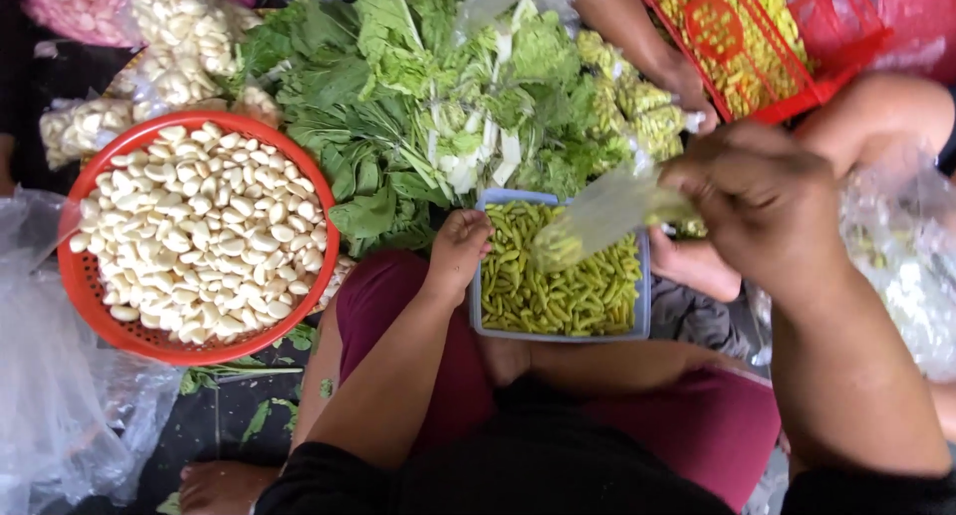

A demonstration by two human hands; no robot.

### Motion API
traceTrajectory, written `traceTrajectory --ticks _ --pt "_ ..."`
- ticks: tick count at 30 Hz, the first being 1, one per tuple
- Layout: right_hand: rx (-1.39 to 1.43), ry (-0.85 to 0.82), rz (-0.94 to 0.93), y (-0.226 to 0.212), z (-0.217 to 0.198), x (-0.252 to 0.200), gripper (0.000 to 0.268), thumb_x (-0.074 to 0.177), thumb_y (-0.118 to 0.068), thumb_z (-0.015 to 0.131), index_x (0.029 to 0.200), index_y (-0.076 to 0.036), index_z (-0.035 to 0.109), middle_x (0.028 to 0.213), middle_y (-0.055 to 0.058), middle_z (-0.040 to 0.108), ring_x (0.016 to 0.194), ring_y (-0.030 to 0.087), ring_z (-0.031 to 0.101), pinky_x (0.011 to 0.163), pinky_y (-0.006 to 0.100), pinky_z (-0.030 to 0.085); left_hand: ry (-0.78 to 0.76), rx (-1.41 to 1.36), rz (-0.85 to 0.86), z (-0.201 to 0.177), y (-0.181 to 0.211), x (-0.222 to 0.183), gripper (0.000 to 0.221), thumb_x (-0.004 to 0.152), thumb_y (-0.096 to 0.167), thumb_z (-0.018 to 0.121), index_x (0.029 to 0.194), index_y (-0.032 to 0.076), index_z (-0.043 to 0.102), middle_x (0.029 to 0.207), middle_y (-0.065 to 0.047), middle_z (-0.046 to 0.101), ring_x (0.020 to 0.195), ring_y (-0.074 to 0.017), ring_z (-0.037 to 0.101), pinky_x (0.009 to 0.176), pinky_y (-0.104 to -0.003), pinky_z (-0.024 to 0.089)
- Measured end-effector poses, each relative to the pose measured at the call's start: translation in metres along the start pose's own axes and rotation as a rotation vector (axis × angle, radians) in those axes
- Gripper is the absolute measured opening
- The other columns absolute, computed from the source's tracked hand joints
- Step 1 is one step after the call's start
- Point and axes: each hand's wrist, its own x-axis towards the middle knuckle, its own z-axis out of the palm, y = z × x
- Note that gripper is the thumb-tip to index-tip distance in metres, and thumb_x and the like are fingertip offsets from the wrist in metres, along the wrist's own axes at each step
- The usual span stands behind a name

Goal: The person sorts green peppers from a blue container into small plastic bags by hand while sitting on the floor surrounded by other produce.

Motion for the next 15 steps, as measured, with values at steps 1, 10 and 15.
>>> traceTrajectory --ticks 1,10,15 --pt "-0.015 0.075 -0.033 0.004 -0.003 -0.003 0.015 0.096 0.022 0.071 0.108 0.013 0.075 0.098 0.021 0.066 0.070 0.022 0.054 0.064 0.031 0.045 -0.008 -0.017 0.015 0.001 -0.002 0.002 0.030 0.096 0.011 0.058 0.125 0.001 0.060 0.106 -0.009 0.068 0.079 -0.0134 0.059 0.072 -0.025 0.051" --pt "-0.085 0.176 -0.076 0.007 -0.009 -0.002 0.011 0.101 0.026 0.075 0.107 0.017 0.075 0.095 0.021 0.064 0.074 0.024 0.051 0.071 0.034 0.042 -0.013 -0.012 0.003 0.006 -0.001 0.002 0.029 0.096 0.014 0.059 0.123 0.004 0.062 0.106 -0.007 0.069 0.082 -0.0140 0.061 0.077 -0.026 0.051" --pt "-0.041 0.263 -0.065 0.013 0.001 -0.018 0.009 0.105 0.022 0.073 0.113 0.020 0.072 0.104 0.025 0.061 0.090 0.031 0.053 0.087 0.039 0.044 -0.231 -0.014 -0.087 0.007 0.015 -0.017 0.031 0.093 0.012 0.063 0.118 -0.006 0.069 0.081 -0.010 0.068 0.066 -0.0173 0.062 0.061 -0.029 0.056"
